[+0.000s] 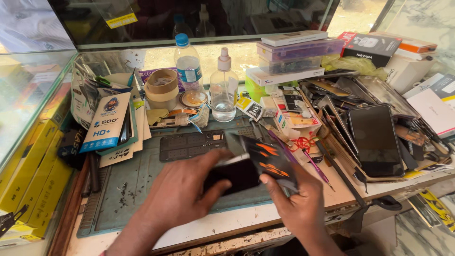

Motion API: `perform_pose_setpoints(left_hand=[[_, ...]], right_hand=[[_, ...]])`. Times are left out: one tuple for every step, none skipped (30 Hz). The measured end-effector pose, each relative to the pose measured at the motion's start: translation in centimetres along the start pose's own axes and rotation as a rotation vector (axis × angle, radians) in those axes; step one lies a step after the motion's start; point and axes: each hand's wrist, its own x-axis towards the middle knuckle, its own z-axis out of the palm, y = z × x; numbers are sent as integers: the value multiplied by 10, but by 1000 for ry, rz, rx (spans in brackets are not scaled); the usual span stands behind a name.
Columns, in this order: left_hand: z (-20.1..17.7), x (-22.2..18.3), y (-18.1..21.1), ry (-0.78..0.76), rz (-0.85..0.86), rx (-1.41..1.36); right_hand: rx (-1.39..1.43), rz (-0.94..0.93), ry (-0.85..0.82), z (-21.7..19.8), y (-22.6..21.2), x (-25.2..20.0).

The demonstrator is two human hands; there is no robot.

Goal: The person removes the back cover of a smartphone, then uses a plastic pry tool to separate the screen assembly from the frame. They lift the screen to expose the internal components, including the battery and motherboard, and continue to pry along the edges to fully detach the display.

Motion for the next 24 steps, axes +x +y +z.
perform_pose_setpoints(left_hand=[[5,2,2,4,20,61],[8,3,3,8,41,122],[11,5,3,-13,-6,129],[13,7,3,-35,-53,137],[16,7,3,-58,-105,140],[18,7,4,-72,-118,148],[19,9,5,-80,-130,160],[20,11,7,-87,-141,172],[20,12,8,-86,-150,182],[22,13,10,-85,-158,192],[24,12,11,-91,-171,199],[26,11,12,-110,-196,214],[26,14,13,-124,-209,233],[25,16,14,-137,-223,252],[26,19,16,-158,-238,254],[26,20,18,-179,-253,256],[27,20,19,-206,-275,255],[28,22,19,-217,-254,273],[27,23,17,-230,-242,293],[28,22,16,-243,-230,312],[28,22,16,-231,-203,301],[28,22,15,-220,-177,290],[28,21,15,-208,-152,280],[29,20,15,-217,-166,281]], right_hand=[[-48,1,17,3,2,-3],[-97,2,34,6,5,-5],[-100,8,32,5,7,-6],[-102,14,31,5,10,-7],[-106,22,22,4,12,-9],[-98,32,22,3,13,-12],[-86,35,24,3,14,-12],[-75,38,25,2,15,-11],[-78,22,33,3,15,-12],[-82,6,41,4,16,-12],[-86,-2,44,4,17,-15],[-97,80,25,5,19,-17],[-110,155,15,6,20,-16],[-122,230,4,6,21,-15],[-121,208,-2,5,22,-13],[-120,187,-9,5,22,-11],[-120,172,-22,4,21,-11],[-144,255,-36,3,22,-10],[-163,340,-57,3,23,-9],[-181,426,-79,3,23,-9],[-154,369,-49,4,23,-10],[-127,312,-19,5,24,-10],[-99,255,9,7,25,-12],[-43,251,21,8,26,-13]])
